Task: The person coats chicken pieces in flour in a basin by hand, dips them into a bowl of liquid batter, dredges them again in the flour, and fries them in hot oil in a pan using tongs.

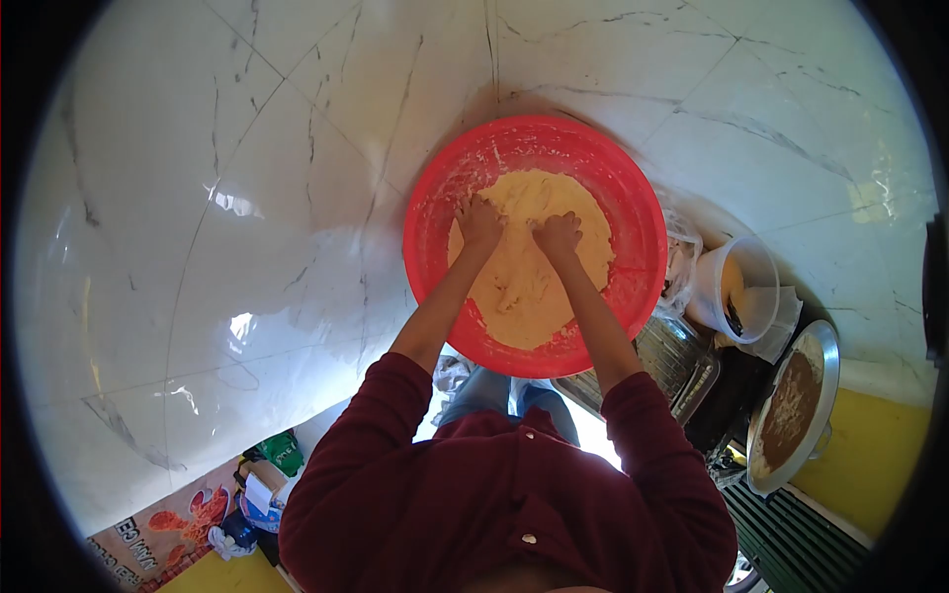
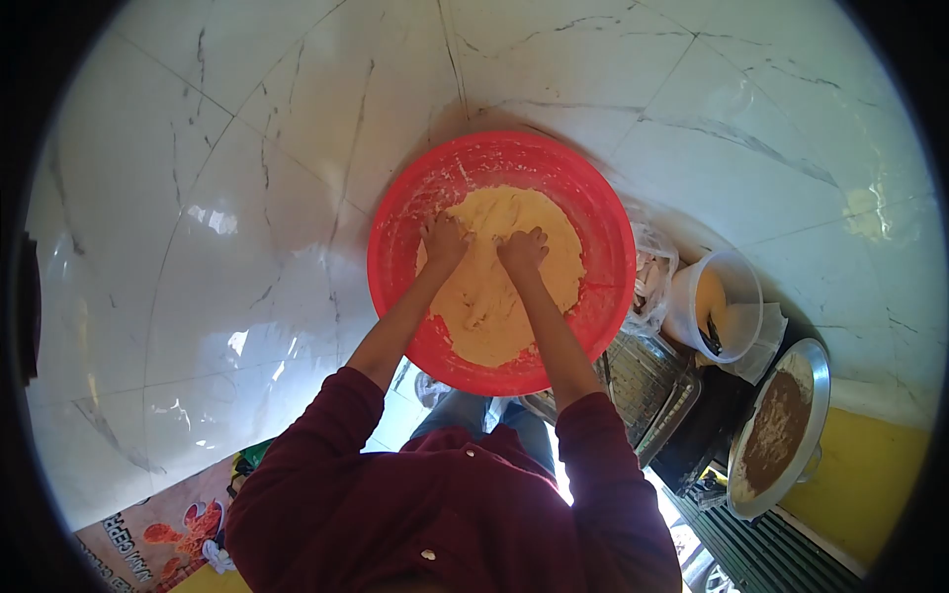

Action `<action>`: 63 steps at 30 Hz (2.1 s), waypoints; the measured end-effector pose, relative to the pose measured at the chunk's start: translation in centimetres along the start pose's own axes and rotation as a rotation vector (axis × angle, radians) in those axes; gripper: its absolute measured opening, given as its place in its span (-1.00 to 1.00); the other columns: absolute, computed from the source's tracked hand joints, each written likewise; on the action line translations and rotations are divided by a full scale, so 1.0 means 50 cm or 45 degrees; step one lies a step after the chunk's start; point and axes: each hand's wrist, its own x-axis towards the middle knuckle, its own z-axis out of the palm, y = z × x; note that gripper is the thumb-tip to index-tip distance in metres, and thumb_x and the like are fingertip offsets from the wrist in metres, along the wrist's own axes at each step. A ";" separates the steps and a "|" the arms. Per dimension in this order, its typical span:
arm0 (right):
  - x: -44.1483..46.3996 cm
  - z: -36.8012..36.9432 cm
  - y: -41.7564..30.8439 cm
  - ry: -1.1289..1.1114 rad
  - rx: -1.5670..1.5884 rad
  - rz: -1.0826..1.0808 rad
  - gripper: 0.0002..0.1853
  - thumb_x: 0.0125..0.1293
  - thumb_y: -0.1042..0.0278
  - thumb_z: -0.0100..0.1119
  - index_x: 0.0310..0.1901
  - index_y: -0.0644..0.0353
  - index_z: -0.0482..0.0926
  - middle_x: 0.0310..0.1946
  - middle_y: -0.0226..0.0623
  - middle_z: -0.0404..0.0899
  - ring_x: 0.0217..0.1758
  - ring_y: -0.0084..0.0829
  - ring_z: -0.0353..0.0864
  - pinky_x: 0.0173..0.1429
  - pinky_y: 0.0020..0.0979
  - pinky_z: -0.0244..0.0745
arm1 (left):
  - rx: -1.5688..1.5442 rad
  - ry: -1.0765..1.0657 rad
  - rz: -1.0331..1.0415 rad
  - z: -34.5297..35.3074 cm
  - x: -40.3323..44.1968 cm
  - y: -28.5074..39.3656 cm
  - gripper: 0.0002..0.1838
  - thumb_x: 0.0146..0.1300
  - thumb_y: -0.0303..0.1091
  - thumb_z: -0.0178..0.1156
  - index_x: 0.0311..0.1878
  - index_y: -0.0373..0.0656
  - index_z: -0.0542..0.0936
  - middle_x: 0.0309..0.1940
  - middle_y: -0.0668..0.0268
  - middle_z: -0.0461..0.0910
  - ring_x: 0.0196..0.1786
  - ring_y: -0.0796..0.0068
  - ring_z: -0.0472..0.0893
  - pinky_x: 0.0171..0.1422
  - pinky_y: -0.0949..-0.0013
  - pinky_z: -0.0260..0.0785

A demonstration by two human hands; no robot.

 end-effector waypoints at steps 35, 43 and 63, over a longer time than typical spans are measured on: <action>0.008 -0.009 0.056 0.040 -0.119 0.045 -0.53 -0.08 0.01 0.29 -0.26 0.27 0.59 0.03 -0.16 0.26 0.13 -0.17 0.16 0.13 -0.08 0.14 | -0.219 -0.528 -0.331 -0.074 -0.100 -0.028 -0.37 0.09 0.18 0.01 -0.23 -0.32 0.60 0.05 0.07 0.39 0.23 0.10 0.15 0.23 -0.02 -0.08; 0.013 0.015 0.110 0.267 -0.092 -0.015 -0.55 -0.08 0.02 0.29 -0.29 0.26 0.59 -0.01 -0.09 0.23 0.11 -0.13 0.15 0.08 -0.07 0.17 | -0.358 -0.517 -0.395 -0.092 -0.095 -0.022 -0.39 0.07 0.17 0.04 -0.24 -0.32 0.61 0.00 0.08 0.44 0.24 0.10 0.16 0.24 -0.04 -0.11; -0.058 -0.130 0.151 0.250 0.081 -0.158 -0.63 -0.09 0.08 0.29 -0.35 0.24 0.62 -0.08 -0.06 0.35 0.02 -0.09 0.27 -0.01 -0.08 0.29 | -0.419 -0.108 -0.137 -0.154 -0.144 -0.010 -0.60 0.02 0.02 0.18 -0.30 -0.15 0.63 -0.09 0.25 0.46 0.05 0.22 0.26 0.07 0.07 -0.02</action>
